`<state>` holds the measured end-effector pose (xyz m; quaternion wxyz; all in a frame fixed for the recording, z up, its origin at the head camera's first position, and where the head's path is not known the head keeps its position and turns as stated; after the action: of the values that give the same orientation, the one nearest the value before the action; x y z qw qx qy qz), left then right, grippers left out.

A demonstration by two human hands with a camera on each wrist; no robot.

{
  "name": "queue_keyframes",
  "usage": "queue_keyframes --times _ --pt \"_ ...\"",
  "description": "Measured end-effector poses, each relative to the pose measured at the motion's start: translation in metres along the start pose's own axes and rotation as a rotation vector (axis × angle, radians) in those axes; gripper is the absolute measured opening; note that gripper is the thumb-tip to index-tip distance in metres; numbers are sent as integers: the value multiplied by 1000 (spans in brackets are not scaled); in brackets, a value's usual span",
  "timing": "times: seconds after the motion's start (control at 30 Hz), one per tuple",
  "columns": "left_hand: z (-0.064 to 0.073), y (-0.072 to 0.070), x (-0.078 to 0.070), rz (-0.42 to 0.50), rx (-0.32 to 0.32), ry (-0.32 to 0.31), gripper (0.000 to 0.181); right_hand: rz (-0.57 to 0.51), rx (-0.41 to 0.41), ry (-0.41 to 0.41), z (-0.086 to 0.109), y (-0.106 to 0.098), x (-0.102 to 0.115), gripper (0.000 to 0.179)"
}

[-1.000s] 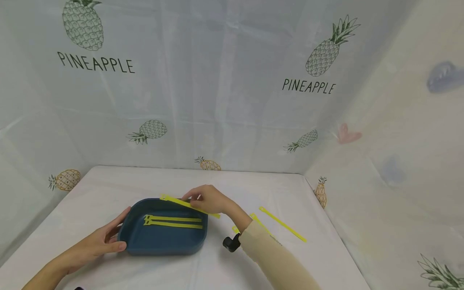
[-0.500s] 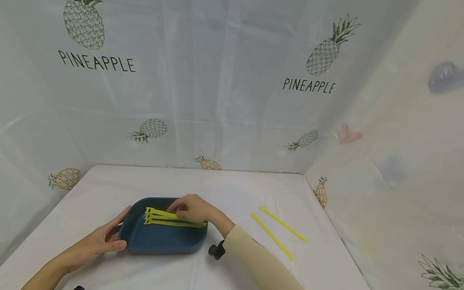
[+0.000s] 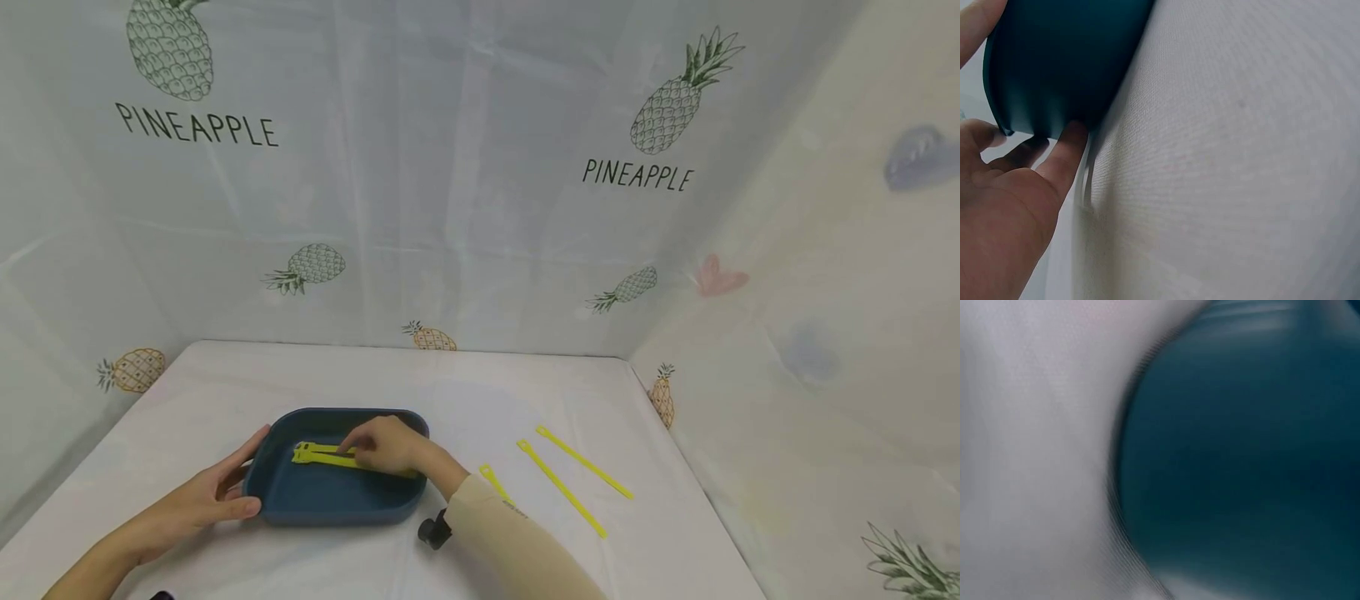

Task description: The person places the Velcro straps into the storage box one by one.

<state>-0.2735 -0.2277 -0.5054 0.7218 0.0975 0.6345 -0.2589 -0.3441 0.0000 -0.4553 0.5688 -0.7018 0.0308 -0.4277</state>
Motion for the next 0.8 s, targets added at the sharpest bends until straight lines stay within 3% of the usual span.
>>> queue_keyframes --times 0.8 --pt "-5 -4 -1 -16 -10 1 103 63 -13 16 -8 13 0 21"
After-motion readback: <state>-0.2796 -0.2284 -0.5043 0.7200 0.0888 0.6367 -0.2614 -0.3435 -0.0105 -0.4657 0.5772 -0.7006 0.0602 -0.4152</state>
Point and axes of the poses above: each hand's wrist, its own z-axis away from the middle knuckle, its own y-axis out of the palm, x = y × z, the point moved 8 cm from there along -z, towards the middle knuckle, and after that the axes turned 2 degrees about z, right-handed, at the moved point
